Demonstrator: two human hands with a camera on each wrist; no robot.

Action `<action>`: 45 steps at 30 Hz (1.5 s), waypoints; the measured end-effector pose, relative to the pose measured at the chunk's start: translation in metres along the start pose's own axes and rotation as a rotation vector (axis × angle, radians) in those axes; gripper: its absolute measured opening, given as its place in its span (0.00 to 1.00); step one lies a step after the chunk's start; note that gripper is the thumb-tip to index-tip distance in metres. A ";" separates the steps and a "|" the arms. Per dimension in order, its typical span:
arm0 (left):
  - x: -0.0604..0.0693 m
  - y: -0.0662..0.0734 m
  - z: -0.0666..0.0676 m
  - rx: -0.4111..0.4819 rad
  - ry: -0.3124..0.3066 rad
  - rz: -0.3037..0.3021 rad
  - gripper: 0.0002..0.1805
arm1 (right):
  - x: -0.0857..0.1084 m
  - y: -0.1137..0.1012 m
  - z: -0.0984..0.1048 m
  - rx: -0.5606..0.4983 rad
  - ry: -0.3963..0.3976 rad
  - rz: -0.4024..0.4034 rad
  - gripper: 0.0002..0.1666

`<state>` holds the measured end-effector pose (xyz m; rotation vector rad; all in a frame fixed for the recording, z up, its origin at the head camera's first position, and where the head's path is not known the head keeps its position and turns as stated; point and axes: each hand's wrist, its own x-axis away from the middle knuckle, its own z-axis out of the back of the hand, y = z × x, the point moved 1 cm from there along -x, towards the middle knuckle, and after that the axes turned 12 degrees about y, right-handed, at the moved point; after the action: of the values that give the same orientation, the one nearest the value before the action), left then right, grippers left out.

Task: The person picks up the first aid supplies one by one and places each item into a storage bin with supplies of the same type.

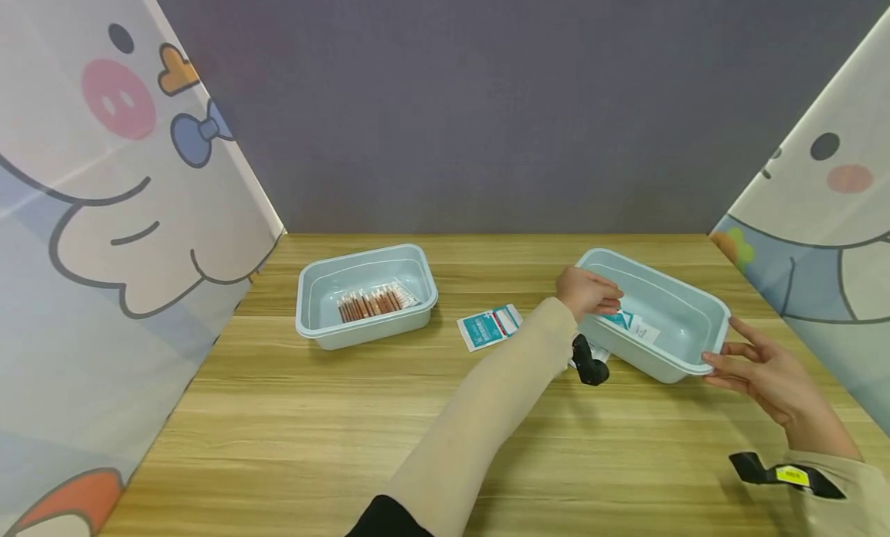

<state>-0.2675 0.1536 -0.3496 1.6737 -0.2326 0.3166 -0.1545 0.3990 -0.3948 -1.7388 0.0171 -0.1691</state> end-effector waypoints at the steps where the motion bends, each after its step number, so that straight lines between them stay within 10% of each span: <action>1: -0.001 0.000 0.000 0.004 -0.002 0.001 0.05 | 0.000 0.000 0.000 -0.001 0.000 0.000 0.58; 11: -0.005 -0.003 0.007 0.071 -0.100 -0.020 0.06 | -0.001 0.002 0.000 -0.009 -0.005 0.005 0.57; 23: -0.010 0.002 0.049 0.066 -0.337 -0.103 0.10 | 0.000 0.003 0.000 -0.057 -0.002 0.023 0.58; 38: -0.037 0.008 0.107 0.032 -0.295 -0.104 0.14 | -0.001 0.006 0.005 -0.077 -0.011 0.025 0.58; 45: -0.046 0.014 0.126 -0.124 -0.282 -0.119 0.15 | -0.001 0.005 0.005 -0.084 -0.008 0.020 0.58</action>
<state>-0.3063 0.0251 -0.3656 1.5987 -0.3535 -0.0240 -0.1543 0.4030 -0.4005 -1.8220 0.0366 -0.1486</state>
